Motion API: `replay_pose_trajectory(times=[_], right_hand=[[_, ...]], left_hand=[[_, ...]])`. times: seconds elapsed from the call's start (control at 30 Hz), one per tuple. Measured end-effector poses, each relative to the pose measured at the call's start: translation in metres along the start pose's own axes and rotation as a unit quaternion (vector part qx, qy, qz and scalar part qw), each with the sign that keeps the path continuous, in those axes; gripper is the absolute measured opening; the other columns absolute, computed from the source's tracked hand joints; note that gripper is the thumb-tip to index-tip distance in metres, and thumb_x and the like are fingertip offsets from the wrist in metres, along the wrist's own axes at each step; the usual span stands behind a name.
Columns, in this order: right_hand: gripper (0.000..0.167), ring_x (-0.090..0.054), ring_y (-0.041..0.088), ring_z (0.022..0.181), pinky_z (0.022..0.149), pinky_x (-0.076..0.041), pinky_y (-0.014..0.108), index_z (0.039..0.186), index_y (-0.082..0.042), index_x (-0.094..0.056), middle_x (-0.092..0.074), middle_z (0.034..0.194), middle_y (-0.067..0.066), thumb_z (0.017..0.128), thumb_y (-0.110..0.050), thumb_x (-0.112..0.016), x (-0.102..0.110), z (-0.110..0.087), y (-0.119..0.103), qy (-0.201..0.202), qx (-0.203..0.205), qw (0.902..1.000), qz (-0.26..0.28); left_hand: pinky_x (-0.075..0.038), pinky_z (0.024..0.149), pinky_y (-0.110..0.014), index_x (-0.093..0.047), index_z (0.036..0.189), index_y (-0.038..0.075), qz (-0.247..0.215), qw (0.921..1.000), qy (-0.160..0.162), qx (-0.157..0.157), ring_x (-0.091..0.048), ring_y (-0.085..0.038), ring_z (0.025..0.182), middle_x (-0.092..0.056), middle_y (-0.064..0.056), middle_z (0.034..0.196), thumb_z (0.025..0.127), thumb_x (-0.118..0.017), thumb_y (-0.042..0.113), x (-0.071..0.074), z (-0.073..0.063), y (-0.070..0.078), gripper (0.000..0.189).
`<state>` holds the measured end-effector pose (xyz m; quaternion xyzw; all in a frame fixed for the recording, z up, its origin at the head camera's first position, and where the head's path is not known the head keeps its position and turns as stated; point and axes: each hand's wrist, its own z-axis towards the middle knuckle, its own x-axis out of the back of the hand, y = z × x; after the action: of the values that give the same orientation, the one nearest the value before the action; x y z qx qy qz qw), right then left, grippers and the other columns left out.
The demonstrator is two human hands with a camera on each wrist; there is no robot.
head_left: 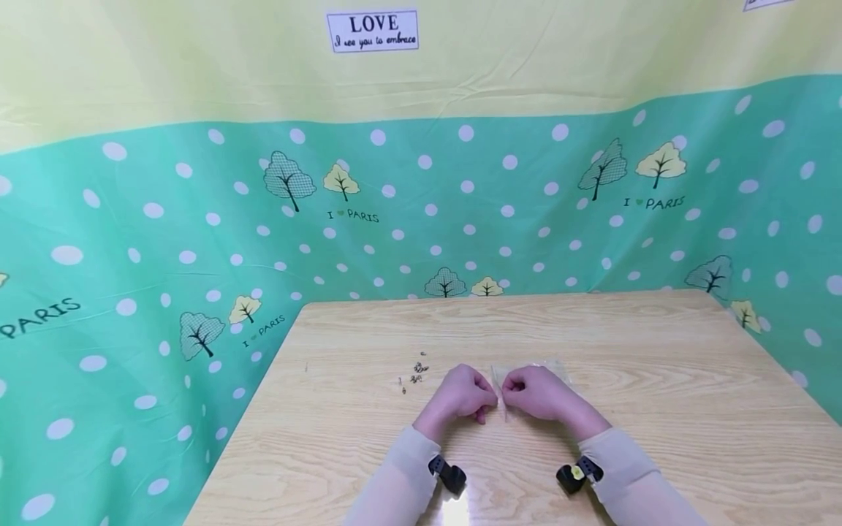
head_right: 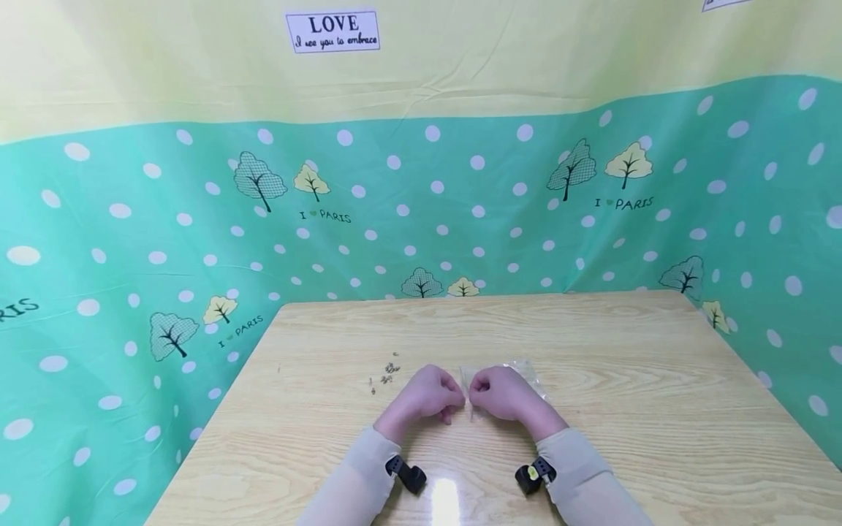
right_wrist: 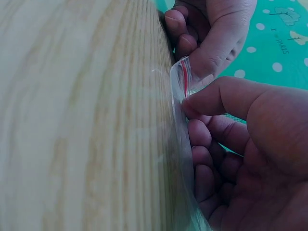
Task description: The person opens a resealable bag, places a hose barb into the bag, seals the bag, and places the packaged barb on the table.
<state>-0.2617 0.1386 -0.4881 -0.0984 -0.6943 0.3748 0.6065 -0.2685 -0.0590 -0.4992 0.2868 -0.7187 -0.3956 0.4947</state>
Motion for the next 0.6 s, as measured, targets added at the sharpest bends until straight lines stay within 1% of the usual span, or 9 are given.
replay_pose_trajectory(times=[0.13,0.3,0.43,0.6], right_hand=[[0.012,-0.055,0.012,0.074,0.073,-0.046,0.033,0.083,-0.018,-0.071,-0.059,0.075,-0.008,0.094,-0.014,-0.073,0.0004,0.0003,0.0003,-0.003,-0.008,0.9999,0.009],[0.009,-0.056,0.013,0.073,0.071,-0.046,0.033,0.086,-0.018,-0.073,-0.063,0.078,-0.006,0.096,-0.018,-0.073,0.0027,0.0018,0.0043,-0.019,-0.02,0.9989,0.037],[0.009,-0.056,0.015,0.073,0.07,-0.045,0.034,0.089,-0.017,-0.074,-0.064,0.08,-0.005,0.097,-0.02,-0.072,0.0052,0.0021,0.0079,-0.03,-0.032,0.9972,0.061],[0.007,-0.056,0.017,0.072,0.068,-0.045,0.034,0.09,-0.015,-0.073,-0.063,0.081,-0.001,0.095,-0.019,-0.07,0.0069,0.0018,0.009,-0.035,-0.045,0.995,0.082]], left_hand=[[-0.04,0.043,-0.021,-0.074,0.071,0.01,0.012,0.9999,0.007,0.003,-0.059,-0.012,0.043,-0.062,-0.002,0.051,0.084,-0.076,0.001,0.0002,-0.001,0.001,0.016],[-0.035,0.042,-0.02,-0.071,0.066,0.01,0.022,0.9997,0.012,0.005,-0.058,-0.011,0.042,-0.06,-0.001,0.048,0.083,-0.073,0.0,0.001,-0.0014,0.0006,0.02],[-0.037,0.042,-0.019,-0.069,0.065,0.01,0.014,0.9998,0.012,0.009,-0.058,-0.011,0.041,-0.059,-0.001,0.048,0.083,-0.073,0.0,0.0007,-0.0004,-0.0001,0.021],[-0.041,0.042,-0.019,-0.07,0.066,0.009,0.002,0.9999,0.008,0.013,-0.059,-0.01,0.041,-0.06,-0.001,0.049,0.084,-0.073,0.0,-0.0003,-0.0003,-0.0001,0.021]])
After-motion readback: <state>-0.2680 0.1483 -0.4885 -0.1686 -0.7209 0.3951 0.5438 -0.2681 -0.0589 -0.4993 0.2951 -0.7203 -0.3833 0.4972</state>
